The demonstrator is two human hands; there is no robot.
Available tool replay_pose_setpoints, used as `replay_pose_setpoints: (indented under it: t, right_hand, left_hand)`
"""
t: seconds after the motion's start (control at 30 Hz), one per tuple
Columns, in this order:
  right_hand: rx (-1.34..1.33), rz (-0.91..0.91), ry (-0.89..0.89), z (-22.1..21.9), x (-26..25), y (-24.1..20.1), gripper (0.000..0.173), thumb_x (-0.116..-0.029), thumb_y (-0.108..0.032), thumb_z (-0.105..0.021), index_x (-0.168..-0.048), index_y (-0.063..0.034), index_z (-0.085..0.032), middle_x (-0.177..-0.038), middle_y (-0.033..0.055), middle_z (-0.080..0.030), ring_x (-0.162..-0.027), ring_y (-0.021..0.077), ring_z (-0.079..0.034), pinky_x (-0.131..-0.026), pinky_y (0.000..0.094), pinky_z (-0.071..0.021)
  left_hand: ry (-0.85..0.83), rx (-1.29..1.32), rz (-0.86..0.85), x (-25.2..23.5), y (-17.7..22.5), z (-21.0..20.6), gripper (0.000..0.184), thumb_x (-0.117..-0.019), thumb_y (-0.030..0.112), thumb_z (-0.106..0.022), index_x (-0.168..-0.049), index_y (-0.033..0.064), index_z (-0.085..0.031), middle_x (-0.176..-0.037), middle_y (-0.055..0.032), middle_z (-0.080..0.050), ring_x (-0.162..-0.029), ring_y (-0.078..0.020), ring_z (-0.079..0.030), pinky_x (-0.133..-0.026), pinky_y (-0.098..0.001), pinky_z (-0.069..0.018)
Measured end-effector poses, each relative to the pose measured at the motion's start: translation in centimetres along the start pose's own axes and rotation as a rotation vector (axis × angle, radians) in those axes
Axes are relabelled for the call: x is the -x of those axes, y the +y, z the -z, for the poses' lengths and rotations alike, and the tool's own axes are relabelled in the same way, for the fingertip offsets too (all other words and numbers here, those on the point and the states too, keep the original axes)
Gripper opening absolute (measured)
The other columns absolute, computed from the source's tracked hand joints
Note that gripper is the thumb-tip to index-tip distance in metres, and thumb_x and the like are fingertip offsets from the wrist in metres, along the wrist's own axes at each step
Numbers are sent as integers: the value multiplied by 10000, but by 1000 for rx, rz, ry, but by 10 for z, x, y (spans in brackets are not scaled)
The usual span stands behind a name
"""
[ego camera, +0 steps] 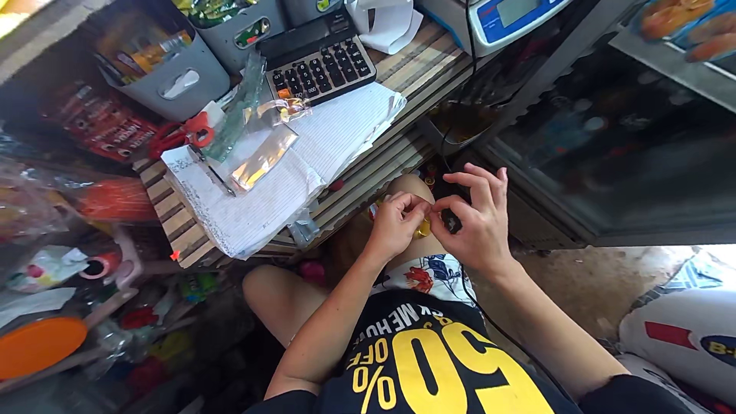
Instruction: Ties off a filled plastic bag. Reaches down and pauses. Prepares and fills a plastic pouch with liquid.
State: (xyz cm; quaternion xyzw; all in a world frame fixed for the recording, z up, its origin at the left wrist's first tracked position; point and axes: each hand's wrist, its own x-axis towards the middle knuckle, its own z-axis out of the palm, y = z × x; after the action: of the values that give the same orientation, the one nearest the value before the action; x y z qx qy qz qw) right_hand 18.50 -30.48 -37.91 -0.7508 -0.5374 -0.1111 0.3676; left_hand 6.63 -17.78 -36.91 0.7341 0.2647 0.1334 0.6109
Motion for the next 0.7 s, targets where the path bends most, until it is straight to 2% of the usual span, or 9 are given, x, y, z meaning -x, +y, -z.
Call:
replay_pose_setpoints:
  t: [0.1, 0.13, 0.2, 0.27, 0.3, 0.4, 0.5, 0.6, 0.7]
  right_hand:
    - [-180, -113, 4, -4, 2, -2, 150, -862, -214, -692, -763, -102, -683, -1354, 166, -609, -1445, 395, -397, -1201, 658, -222]
    - [-284, -190, -12, -6, 3, -1, 153, -875, -224, -669, -772, -112, -678, -1377, 151, -585, -1441, 343, -403, -1196, 589, -282]
    - [-575, -429, -74, -10, 5, 2, 149, -891, -252, -636, -798, -141, -674, -1400, 67, -533, -1363, 192, -449, -1078, 394, -440]
    - [-827, -633, -152, -12, 6, 9, 143, -915, -269, -607, -841, -164, -672, -1403, 16, -521, -1315, 153, -487, -1006, 369, -495]
    - [-851, -649, -169, -12, 8, 11, 154, -933, -290, -612, -871, -165, -677, -1404, 13, -529, -1309, 153, -499, -1004, 370, -501]
    - [-557, -399, -82, -9, 12, 8, 202, -936, -349, -685, -945, -152, -731, -1366, 47, -580, -1308, 175, -520, -1046, 372, -484]
    - [-270, -158, 75, -8, 12, 2, 136, -910, -249, -764, -918, -115, -777, -1258, 121, -657, -1217, 277, -558, -1032, 450, -444]
    - [-276, -146, 103, -9, 10, -3, 83, -908, -154, -738, -897, -76, -763, -1172, 122, -651, -1109, 191, -609, -968, 331, -515]
    - [-398, -247, 35, -10, 10, -3, 127, -915, -191, -691, -897, -70, -728, -1179, 113, -564, -980, 101, -600, -799, 219, -550]
  left_hand:
    - [10, -53, -29, 2, 1, -3, 157, -1019, 140, -611, -974, 31, -715, -997, -79, -657, -1007, -193, -599, -874, -357, -496]
    - [14, -40, -23, 3, 0, -3, 160, -1019, 146, -612, -977, 29, -713, -998, -82, -656, -992, -187, -601, -862, -351, -501]
    - [7, 23, 16, 3, 0, -3, 169, -1025, 153, -608, -991, 20, -706, -1017, -87, -650, -963, -166, -611, -845, -331, -514]
    - [-1, 97, 62, 4, -1, -3, 179, -1033, 154, -593, -1005, 14, -702, -1042, -90, -654, -951, -150, -622, -847, -324, -527]
    - [2, 125, 79, 4, -1, -4, 182, -1038, 153, -586, -1010, 14, -700, -1042, -86, -656, -943, -142, -625, -844, -321, -529]
    - [21, 145, 98, 5, -1, -3, 180, -1044, 154, -576, -1015, 21, -695, -1021, -77, -652, -902, -123, -621, -806, -299, -528]
    - [42, 119, 76, 5, -1, -4, 164, -1034, 149, -594, -990, 31, -699, -1011, -68, -642, -889, -118, -619, -784, -282, -529]
    - [71, 104, 57, 4, -1, -5, 147, -1017, 152, -625, -969, 43, -712, -999, -61, -647, -907, -127, -620, -793, -289, -528]
    - [81, 110, 61, 5, -2, -6, 141, -1007, 149, -635, -953, 46, -714, -991, -59, -640, -901, -128, -610, -781, -285, -517]
